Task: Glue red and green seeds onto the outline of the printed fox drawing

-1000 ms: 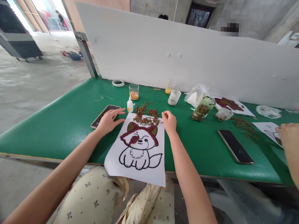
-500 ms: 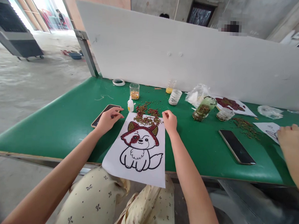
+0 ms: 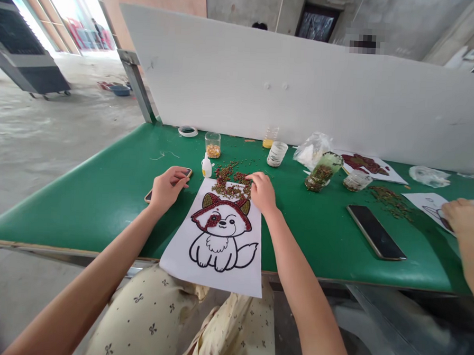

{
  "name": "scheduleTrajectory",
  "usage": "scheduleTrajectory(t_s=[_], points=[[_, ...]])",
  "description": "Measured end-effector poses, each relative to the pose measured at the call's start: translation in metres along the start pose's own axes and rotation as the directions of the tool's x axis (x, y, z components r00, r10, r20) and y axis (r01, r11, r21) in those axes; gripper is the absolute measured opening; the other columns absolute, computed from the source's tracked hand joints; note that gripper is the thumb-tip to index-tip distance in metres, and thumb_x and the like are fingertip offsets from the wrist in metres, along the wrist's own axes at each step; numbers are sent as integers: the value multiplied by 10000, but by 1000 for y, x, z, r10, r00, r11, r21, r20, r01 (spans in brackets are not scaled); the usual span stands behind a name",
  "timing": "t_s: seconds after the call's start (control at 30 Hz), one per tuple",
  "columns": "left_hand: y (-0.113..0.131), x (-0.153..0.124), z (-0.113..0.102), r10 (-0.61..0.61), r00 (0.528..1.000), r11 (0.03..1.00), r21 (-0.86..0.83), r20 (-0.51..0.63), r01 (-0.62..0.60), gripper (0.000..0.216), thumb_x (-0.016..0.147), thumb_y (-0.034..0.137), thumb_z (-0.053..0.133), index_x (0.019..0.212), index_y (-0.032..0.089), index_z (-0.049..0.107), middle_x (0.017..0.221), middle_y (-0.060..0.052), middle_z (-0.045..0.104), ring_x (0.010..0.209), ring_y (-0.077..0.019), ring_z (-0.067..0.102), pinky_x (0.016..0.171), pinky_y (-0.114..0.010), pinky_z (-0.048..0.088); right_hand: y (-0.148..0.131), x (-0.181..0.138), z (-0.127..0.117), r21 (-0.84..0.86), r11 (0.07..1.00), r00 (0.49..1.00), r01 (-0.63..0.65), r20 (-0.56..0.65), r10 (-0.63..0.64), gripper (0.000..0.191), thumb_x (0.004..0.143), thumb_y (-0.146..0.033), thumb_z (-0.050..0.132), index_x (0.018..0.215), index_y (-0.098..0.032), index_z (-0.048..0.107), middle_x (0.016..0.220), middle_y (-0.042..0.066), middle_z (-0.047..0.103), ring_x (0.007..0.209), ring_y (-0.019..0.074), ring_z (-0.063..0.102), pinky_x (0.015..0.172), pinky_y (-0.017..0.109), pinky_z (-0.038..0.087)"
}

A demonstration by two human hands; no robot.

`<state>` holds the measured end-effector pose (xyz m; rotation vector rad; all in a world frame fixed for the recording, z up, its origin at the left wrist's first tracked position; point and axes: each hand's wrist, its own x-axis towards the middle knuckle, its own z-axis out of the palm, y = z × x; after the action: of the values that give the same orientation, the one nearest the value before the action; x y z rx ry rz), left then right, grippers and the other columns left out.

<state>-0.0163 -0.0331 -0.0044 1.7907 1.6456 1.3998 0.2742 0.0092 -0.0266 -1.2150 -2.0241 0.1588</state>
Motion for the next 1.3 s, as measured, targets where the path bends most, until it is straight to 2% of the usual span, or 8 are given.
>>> scheduleTrajectory(t_s=[0.1, 0.23, 0.33, 0.47, 0.67, 0.93, 1.1, 1.3], points=[[0, -1, 1, 21, 999, 1000, -4, 43, -21, 193, 832, 313, 503, 916, 186, 621, 803, -25, 682, 621, -140, 662, 606, -239, 484, -13, -3, 7, -46, 986, 974, 159, 171, -149, 475, 792, -28, 359, 1075, -232, 681, 1245, 82, 563, 1181, 241, 454, 1007, 434, 377], [-2, -1, 1, 63, 997, 995, 80, 34, -66, 252, 864, 296, 447, 1026, 194, 611, 882, -36, 699, 647, -139, 672, 635, -239, 489, -22, -4, 14, -69, 978, 942, 197, 292, -169, 525, 757, 15, 369, 1038, -272, 706, 1303, 47, 545, 1255, 246, 390, 1030, 472, 354], [-2, 0, 1, 42, 999, 994, 100, 30, -45, 256, 852, 264, 452, 1046, 200, 606, 897, -35, 713, 642, -139, 674, 647, -240, 492, -18, -3, 11, -122, 982, 961, 144, 256, -109, 467, 775, -8, 386, 996, -250, 719, 1250, 74, 573, 1235, 263, 405, 1009, 485, 369], [0, 0, 1, 16, 998, 994, 109, 58, -22, 263, 826, 226, 468, 1047, 208, 610, 888, -31, 725, 653, -147, 682, 648, -240, 494, -13, -3, 3, -135, 987, 982, 91, 179, -66, 483, 775, -14, 388, 1062, -247, 698, 1234, 88, 574, 1215, 274, 423, 986, 504, 380], [-3, 1, 3, 36, 997, 992, 120, 67, -44, 258, 806, 206, 470, 1005, 203, 634, 823, -27, 714, 644, -152, 662, 645, -249, 488, -18, -1, 3, -59, 977, 942, 204, 284, -180, 501, 721, 25, 377, 878, -267, 753, 1242, 42, 592, 1235, 252, 420, 1022, 486, 352], [-3, 1, 3, 39, 997, 976, 210, 69, -52, 217, 812, 285, 482, 881, 193, 666, 744, -27, 684, 600, -150, 615, 602, -251, 450, -10, -1, -1, -131, 988, 985, 77, 162, -55, 375, 855, -89, 404, 991, -230, 724, 1146, 89, 614, 1159, 257, 463, 993, 456, 385], [-2, 1, 3, 52, 995, 969, 237, 80, -70, 224, 807, 277, 468, 868, 190, 665, 736, -25, 680, 602, -147, 607, 603, -249, 437, -23, -2, 11, -153, 977, 959, 150, 264, -106, 377, 925, -180, 392, 1209, -242, 632, 1337, 80, 524, 1293, 264, 377, 1048, 464, 361], [-1, 1, 2, 36, 994, 957, 284, 104, -65, 221, 801, 268, 460, 865, 199, 660, 743, -19, 684, 624, -147, 615, 607, -247, 435, -29, -1, 18, -211, 965, 935, 158, 347, -78, 404, 940, -160, 361, 1253, -230, 606, 1394, 82, 488, 1348, 261, 331, 1078, 457, 337]])
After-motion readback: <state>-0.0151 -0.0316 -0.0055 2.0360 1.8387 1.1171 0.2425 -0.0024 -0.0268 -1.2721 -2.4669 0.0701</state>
